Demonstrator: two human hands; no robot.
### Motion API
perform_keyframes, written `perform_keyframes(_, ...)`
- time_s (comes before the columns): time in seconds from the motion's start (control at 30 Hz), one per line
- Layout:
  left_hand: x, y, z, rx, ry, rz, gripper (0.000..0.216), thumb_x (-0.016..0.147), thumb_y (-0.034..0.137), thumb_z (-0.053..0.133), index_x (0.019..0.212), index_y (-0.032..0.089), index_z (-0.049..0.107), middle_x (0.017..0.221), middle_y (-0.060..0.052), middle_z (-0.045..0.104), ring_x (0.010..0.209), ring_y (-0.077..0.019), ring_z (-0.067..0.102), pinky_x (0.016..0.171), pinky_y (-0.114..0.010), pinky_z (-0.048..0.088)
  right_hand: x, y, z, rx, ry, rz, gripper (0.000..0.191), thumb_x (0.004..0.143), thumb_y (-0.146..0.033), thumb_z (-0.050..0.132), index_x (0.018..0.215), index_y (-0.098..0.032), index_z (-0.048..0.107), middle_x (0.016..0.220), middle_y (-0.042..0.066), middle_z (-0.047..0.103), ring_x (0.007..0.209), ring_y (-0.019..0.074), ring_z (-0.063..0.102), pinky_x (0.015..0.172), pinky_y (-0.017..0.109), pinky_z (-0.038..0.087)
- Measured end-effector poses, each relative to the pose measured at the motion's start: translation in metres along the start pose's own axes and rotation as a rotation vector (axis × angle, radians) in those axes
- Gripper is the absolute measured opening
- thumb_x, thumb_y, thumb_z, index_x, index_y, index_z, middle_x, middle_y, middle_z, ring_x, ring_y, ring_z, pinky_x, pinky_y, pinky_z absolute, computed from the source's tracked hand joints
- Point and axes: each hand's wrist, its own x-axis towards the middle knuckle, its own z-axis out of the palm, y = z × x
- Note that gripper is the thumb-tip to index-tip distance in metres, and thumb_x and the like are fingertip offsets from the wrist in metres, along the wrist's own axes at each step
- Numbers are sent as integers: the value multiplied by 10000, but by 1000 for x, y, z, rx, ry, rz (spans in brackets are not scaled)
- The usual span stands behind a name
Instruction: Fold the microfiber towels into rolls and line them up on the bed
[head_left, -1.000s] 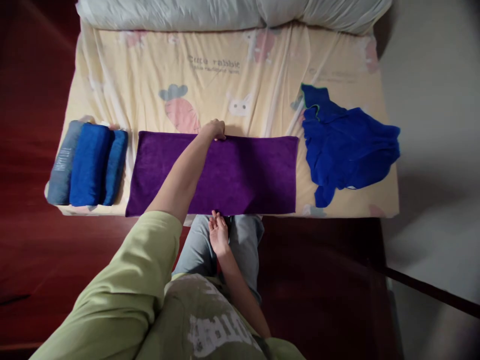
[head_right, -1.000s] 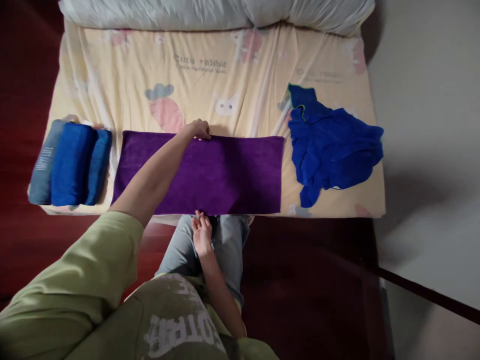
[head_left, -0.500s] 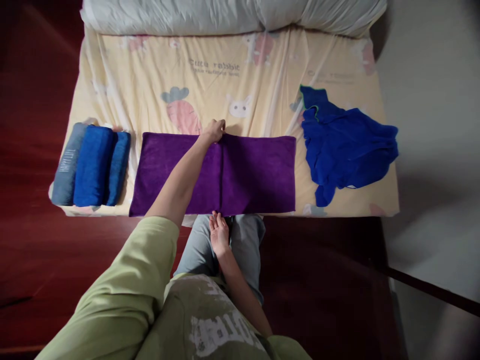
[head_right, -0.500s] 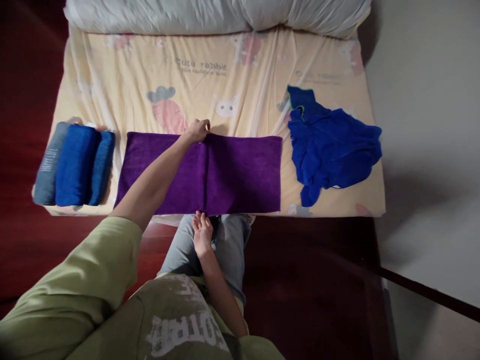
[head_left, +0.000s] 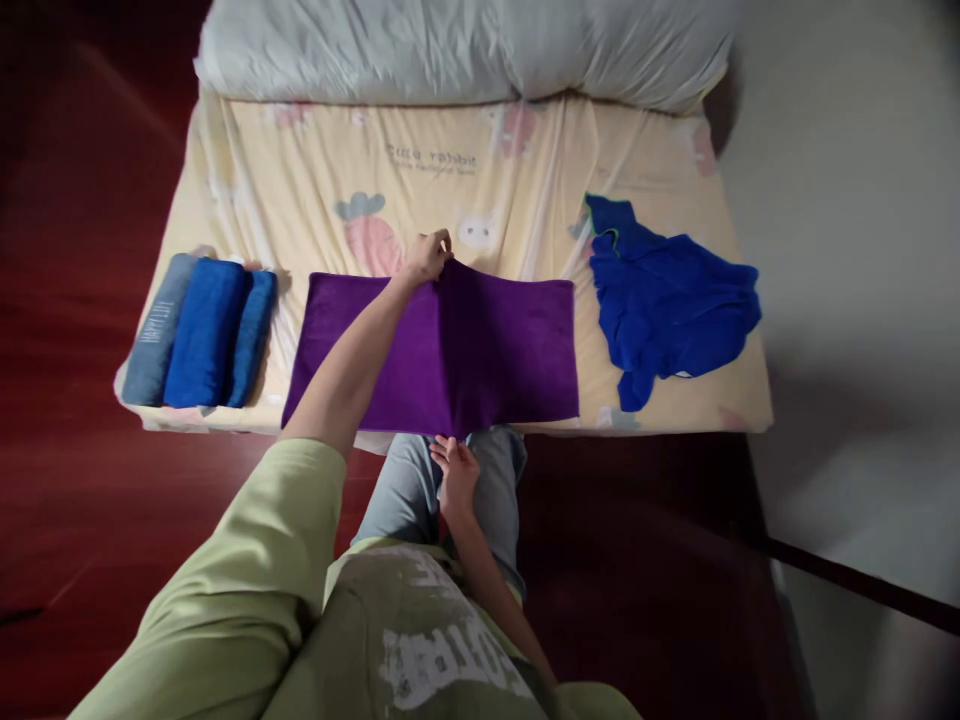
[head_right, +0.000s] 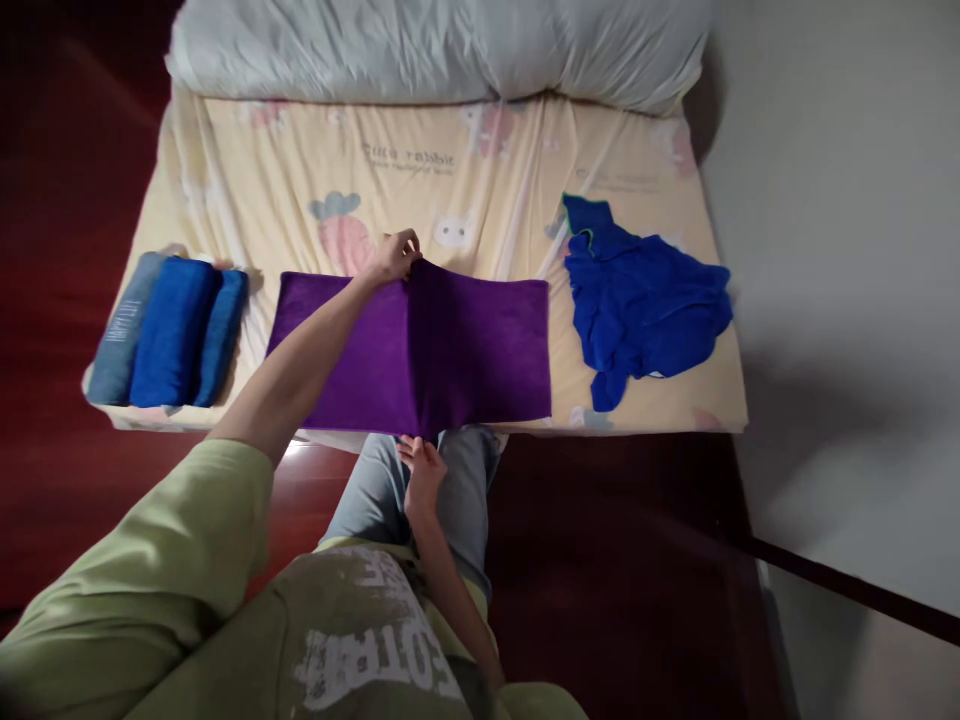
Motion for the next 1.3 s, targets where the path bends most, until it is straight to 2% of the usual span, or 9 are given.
perform_keyframes(0.13, -19, 52, -42, -91, 64, 68, 226, 864, 285, 692, 1039, 146, 659, 807, -84, 669, 776, -220, 686, 781, -378, 581, -18, -43, -17, -217, 51, -290, 356, 873, -540, 643, 752, -205, 634, 721, 34, 673, 633, 167, 593, 653, 321, 510)
perform_keyframes(0.27, -51, 104, -92, -207, 159, 126, 204, 847, 276, 718, 992, 161, 634, 761, -50, 636, 735, -190, 677, 733, -353, 604, -32, -106, -40, -355, 128, -646, 422, 864, -561, 654, 658, -203, 568, 713, 4, 580, 646, 145, 542, 652, 289, 462)
perform_keyframes(0.43, -106, 160, -158, -361, 270, 198, 195, 836, 283, 730, 930, 171, 601, 737, -18, 608, 671, -148, 656, 713, -342, 631, -31, -199, -55, -358, 199, -876, 493, 829, -670, 630, 729, -188, 606, 639, -15, 572, 631, 149, 561, 646, 270, 469)
perform_keyframes(0.67, -194, 227, -234, -471, 379, 341, 229, 787, 250, 776, 918, 165, 608, 791, -29, 645, 725, -151, 703, 783, -349, 631, -35, -352, -22, -172, 178, -1197, 506, 785, -685, 671, 867, -185, 679, 683, -3, 638, 619, 145, 602, 622, 271, 524)
perform_keyframes(0.8, -234, 250, -266, -445, 475, 427, 269, 753, 280, 808, 925, 177, 628, 780, -30, 666, 739, -163, 710, 761, -327, 630, -56, -418, 3, -120, 66, -1318, 478, 791, -645, 712, 892, -179, 681, 730, 13, 662, 647, 135, 626, 631, 264, 546)
perform_keyframes(0.9, -255, 257, -283, -407, 539, 444, 264, 738, 314, 817, 903, 186, 656, 743, -34, 680, 703, -165, 697, 672, -287, 614, -74, -447, 18, -101, 5, -1311, 468, 800, -619, 735, 948, -178, 679, 752, 17, 672, 672, 132, 642, 635, 257, 557)
perform_keyframes(1.0, -268, 255, -296, -335, 623, 433, 251, 720, 322, 818, 883, 185, 684, 698, -30, 680, 655, -155, 671, 580, -242, 563, -86, -459, 24, -90, -119, -1282, 475, 787, -575, 776, 1012, -169, 673, 816, 36, 699, 735, 140, 668, 658, 260, 571)
perform_keyframes(1.13, -278, 248, -305, -267, 693, 428, 242, 712, 330, 812, 871, 176, 715, 688, -32, 689, 635, -143, 654, 561, -219, 531, -94, -461, 18, -98, -195, -1312, 434, 769, -505, 819, 987, -159, 674, 865, 60, 716, 785, 157, 685, 681, 286, 580)
perform_keyframes(1.3, -296, 246, -300, -261, 633, 440, 287, 657, 355, 857, 861, 181, 754, 717, -53, 722, 669, -172, 678, 601, -254, 573, -101, -449, -3, -110, -170, -1255, 372, 710, -424, 883, 890, -157, 697, 796, 30, 712, 739, 148, 681, 690, 289, 575)
